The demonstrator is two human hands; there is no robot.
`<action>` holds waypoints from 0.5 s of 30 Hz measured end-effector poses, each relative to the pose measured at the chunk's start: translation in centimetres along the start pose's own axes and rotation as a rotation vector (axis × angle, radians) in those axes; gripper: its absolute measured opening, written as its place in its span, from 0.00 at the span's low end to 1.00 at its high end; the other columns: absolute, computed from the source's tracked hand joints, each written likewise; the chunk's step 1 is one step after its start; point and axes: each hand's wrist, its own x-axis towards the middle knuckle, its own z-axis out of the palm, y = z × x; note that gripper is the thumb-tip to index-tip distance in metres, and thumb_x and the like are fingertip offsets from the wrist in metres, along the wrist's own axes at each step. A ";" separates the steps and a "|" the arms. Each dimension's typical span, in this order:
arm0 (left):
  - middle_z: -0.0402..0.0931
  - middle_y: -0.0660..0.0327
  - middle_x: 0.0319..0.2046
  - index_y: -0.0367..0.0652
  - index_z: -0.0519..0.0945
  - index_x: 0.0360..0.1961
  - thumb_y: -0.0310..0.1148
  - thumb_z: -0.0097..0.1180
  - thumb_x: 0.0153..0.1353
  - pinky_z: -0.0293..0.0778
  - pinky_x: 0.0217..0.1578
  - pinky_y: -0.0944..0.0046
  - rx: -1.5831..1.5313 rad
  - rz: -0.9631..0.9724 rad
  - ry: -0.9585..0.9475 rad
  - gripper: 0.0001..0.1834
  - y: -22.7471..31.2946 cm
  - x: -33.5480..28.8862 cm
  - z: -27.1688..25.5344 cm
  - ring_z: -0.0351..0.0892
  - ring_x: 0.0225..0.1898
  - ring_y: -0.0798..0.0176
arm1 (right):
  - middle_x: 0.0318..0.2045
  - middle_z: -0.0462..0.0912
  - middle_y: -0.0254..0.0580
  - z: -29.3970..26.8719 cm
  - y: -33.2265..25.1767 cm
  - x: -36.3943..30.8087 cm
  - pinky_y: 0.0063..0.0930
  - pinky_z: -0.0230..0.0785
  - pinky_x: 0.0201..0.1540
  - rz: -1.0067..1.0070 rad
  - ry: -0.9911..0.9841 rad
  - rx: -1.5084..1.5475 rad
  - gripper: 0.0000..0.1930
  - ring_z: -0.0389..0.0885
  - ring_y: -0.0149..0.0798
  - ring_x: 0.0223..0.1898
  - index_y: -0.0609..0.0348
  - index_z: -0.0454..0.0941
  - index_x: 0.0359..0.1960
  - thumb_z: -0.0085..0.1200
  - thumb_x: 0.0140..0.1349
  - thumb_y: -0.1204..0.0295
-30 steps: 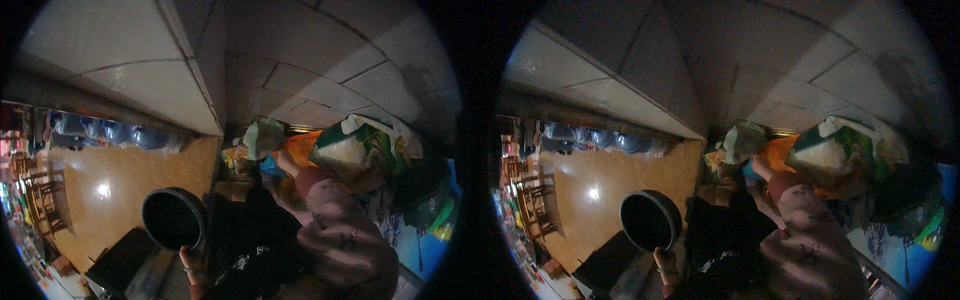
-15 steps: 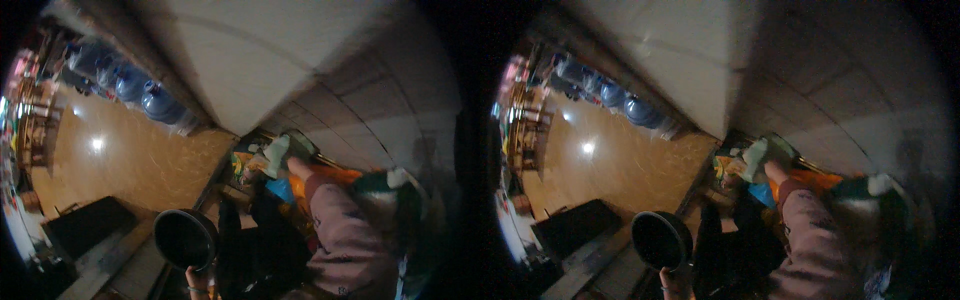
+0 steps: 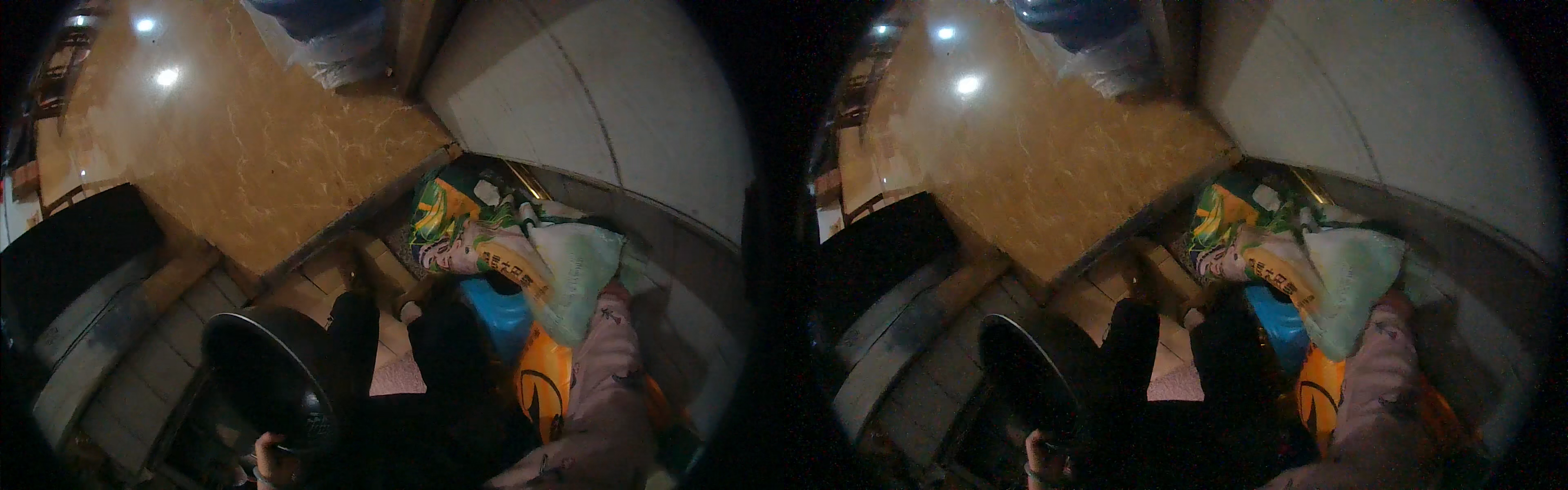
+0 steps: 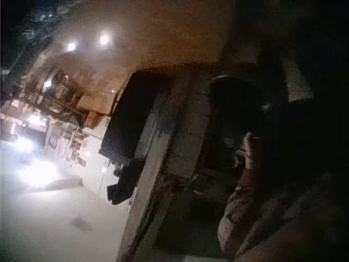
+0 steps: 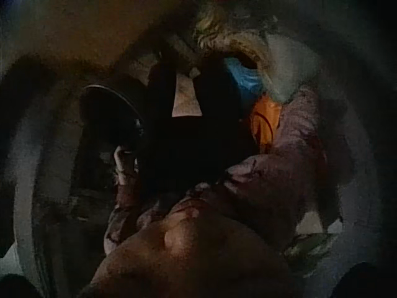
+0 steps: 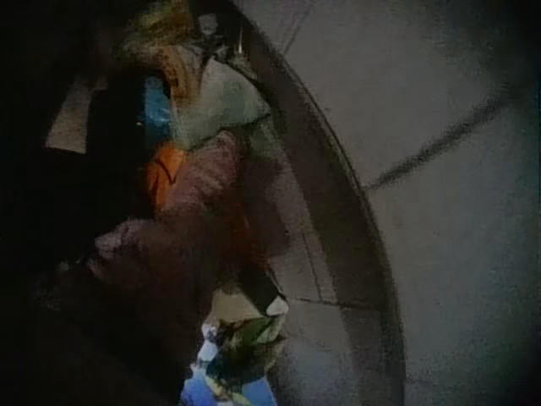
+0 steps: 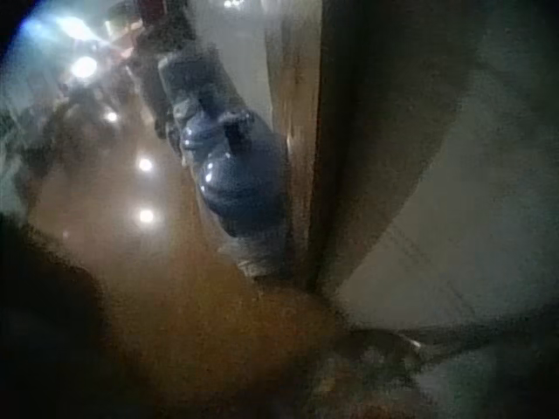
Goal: The person boils noodles in a large pot, drains them with a strainer, and transfers them to a metal tray. They then use chopsticks to portion the noodles into paper cups and place the cups on the counter.
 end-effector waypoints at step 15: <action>0.65 0.59 0.45 0.49 0.60 0.54 0.43 0.45 0.58 0.71 0.36 0.62 -0.917 -0.598 -0.214 0.24 -3.7 -0.7 -3.2 0.69 0.37 0.64 | 0.44 0.71 0.44 0.4 -1.0 -3.6 0.37 0.64 0.45 0.125 -0.072 0.081 0.15 0.70 0.47 0.44 0.58 0.68 0.46 0.41 0.56 0.71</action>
